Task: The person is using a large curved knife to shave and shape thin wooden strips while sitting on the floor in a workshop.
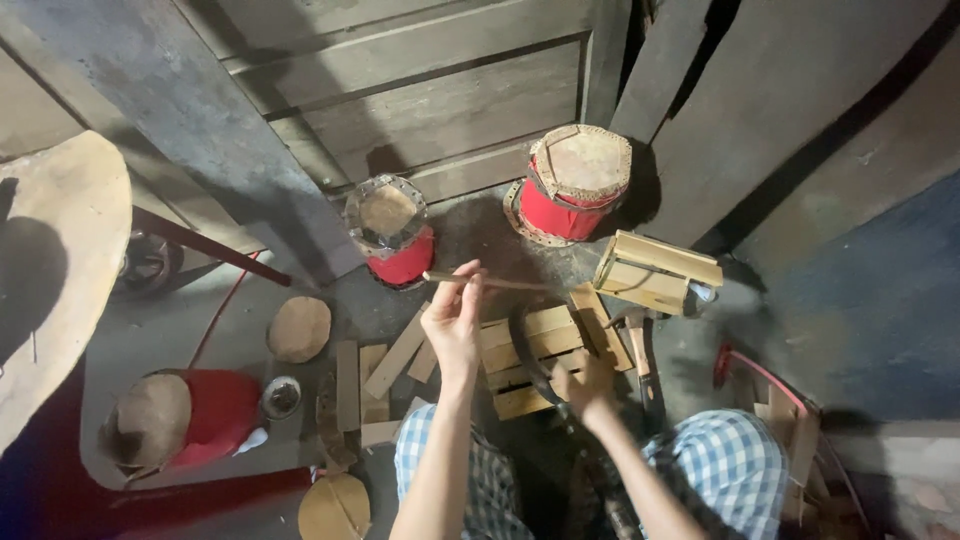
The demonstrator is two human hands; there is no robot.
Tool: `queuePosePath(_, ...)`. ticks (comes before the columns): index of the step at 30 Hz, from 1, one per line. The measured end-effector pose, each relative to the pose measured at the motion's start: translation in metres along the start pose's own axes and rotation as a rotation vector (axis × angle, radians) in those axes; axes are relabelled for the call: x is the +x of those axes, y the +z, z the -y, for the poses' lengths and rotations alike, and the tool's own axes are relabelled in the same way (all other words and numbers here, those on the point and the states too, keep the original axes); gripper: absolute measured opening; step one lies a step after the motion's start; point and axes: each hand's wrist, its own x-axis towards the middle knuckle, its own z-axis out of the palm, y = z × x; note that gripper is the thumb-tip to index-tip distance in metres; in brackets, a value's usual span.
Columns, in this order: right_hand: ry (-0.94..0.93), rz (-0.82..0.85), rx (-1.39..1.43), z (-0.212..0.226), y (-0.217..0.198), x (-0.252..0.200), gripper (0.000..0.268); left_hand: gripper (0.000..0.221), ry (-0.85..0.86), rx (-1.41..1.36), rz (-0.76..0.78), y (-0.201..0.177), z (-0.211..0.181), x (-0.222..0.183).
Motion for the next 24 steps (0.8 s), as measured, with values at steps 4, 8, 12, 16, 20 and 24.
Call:
queuePosePath(4,-0.629,-0.29,-0.673,-0.059,0.043,-0.029,0.107,0.02,0.149,0.083,0.01,-0.005,-0.013,-0.002)
queuePosePath(8,-0.352,-0.017,-0.547,-0.036,0.033,-0.054,0.082,0.02,0.18,0.122,-0.029,-0.006,-0.022,-0.002)
queuePosePath(12,-1.131,-0.138,-0.313,-0.139,0.064,0.058,0.024,0.019,0.235,0.18,-0.021,-0.01,-0.024,-0.004)
queuePosePath(16,0.009,0.188,-0.035,0.02,-0.049,-0.091,0.066,0.017,0.298,0.23,-0.056,-0.012,-0.024,-0.005)
queuePosePath(20,-0.052,0.088,0.246,0.037,-0.111,-0.126,0.05,0.018,0.386,0.215,-0.082,-0.011,-0.027,-0.006)
queuePosePath(24,-0.164,0.179,0.679,0.021,-0.156,-0.127,0.022,0.01,0.524,0.279,-0.086,-0.008,-0.037,-0.008)
